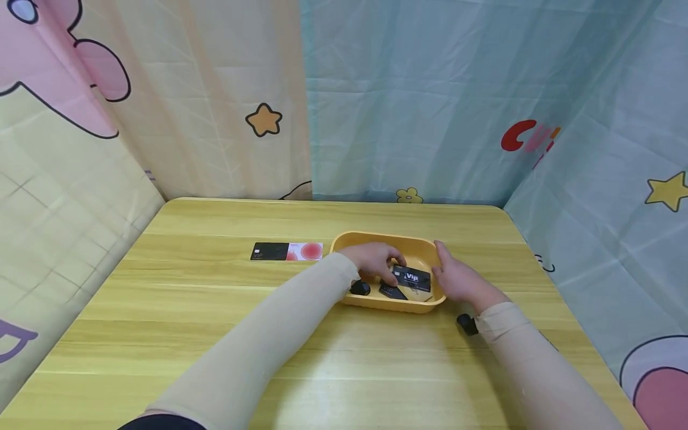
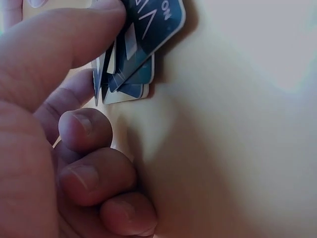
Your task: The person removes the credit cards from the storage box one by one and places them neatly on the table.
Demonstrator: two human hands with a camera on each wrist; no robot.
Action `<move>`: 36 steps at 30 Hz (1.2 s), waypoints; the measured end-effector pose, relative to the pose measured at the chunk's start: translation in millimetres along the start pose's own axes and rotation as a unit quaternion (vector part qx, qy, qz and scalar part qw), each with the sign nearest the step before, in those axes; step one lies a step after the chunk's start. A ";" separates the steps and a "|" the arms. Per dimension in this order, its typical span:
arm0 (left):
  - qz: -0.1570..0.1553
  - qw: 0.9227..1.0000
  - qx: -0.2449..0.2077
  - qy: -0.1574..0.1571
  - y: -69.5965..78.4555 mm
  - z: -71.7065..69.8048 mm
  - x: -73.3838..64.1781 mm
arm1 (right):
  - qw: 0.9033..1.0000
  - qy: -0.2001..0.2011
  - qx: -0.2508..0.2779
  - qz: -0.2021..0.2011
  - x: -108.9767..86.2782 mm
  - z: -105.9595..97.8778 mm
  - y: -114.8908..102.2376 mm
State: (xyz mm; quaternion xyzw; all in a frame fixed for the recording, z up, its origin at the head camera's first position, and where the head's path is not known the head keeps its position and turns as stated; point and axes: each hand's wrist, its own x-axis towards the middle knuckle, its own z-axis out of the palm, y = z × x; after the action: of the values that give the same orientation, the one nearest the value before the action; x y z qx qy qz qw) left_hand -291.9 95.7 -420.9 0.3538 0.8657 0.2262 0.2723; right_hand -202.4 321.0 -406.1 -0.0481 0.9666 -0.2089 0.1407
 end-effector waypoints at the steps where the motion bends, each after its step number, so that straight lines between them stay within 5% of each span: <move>1: 0.002 1.000 -0.001 -0.001 -0.1 -0.4 -0.4 | 1.000 0.001 -0.001 0.000 0.0 0.1 -0.1; 36: 0.031 0.999 -0.042 0.010 -1.6 -2.8 0.5 | 1.000 0.005 -0.008 -0.017 -1.9 0.0 -0.8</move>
State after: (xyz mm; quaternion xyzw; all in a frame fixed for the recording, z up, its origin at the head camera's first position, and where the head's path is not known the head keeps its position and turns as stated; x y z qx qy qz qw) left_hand -294.8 94.5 -419.9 0.3667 0.8467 0.2742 0.2709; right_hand -200.5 320.6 -405.3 -0.0646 0.9680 -0.2033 0.1320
